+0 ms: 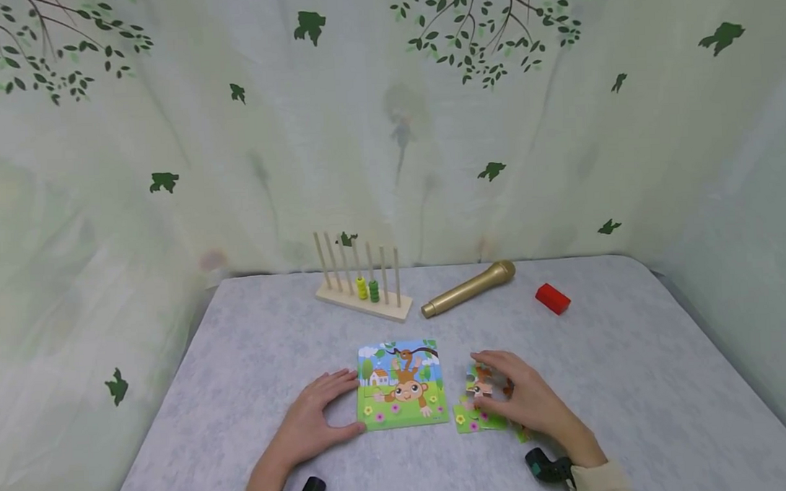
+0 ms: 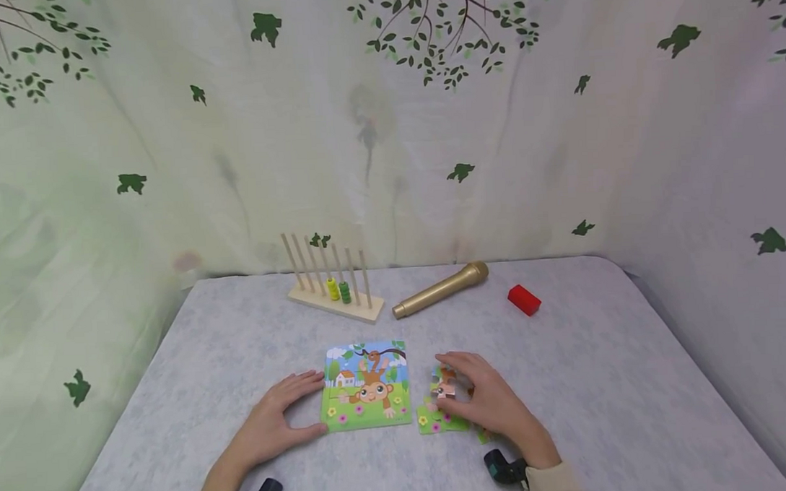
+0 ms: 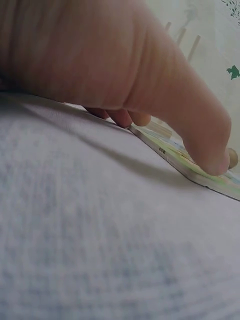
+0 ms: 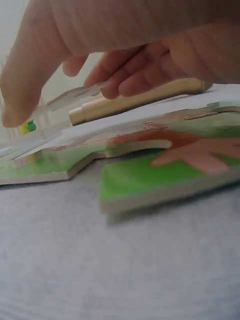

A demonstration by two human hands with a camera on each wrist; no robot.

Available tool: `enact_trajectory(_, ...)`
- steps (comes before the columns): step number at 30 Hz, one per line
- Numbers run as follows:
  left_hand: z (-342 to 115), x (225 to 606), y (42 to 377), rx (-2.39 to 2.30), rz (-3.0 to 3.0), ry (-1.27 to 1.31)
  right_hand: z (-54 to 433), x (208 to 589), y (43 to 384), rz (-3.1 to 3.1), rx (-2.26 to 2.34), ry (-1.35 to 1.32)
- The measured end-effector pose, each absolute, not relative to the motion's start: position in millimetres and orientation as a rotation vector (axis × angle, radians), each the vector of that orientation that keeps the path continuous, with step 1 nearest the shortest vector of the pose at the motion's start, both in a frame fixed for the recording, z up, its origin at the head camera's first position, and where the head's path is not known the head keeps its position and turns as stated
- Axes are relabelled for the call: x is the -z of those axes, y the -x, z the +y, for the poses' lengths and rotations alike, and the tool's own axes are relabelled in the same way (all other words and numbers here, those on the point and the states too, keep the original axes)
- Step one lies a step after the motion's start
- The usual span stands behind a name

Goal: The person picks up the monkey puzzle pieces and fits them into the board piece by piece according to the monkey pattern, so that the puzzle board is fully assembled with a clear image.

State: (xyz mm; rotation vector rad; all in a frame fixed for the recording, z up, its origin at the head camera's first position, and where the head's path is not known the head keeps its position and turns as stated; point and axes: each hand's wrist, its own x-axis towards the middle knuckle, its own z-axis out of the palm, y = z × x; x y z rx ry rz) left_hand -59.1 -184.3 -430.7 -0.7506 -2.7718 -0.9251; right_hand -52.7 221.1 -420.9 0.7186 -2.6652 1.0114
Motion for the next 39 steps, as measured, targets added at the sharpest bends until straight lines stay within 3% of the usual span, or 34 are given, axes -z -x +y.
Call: enact_trajectory(39,-183.7,431.5,59.4,0.943,-2.827,0.725,164.4,401.8,80.0,-2.584,-1.079,-0.951)
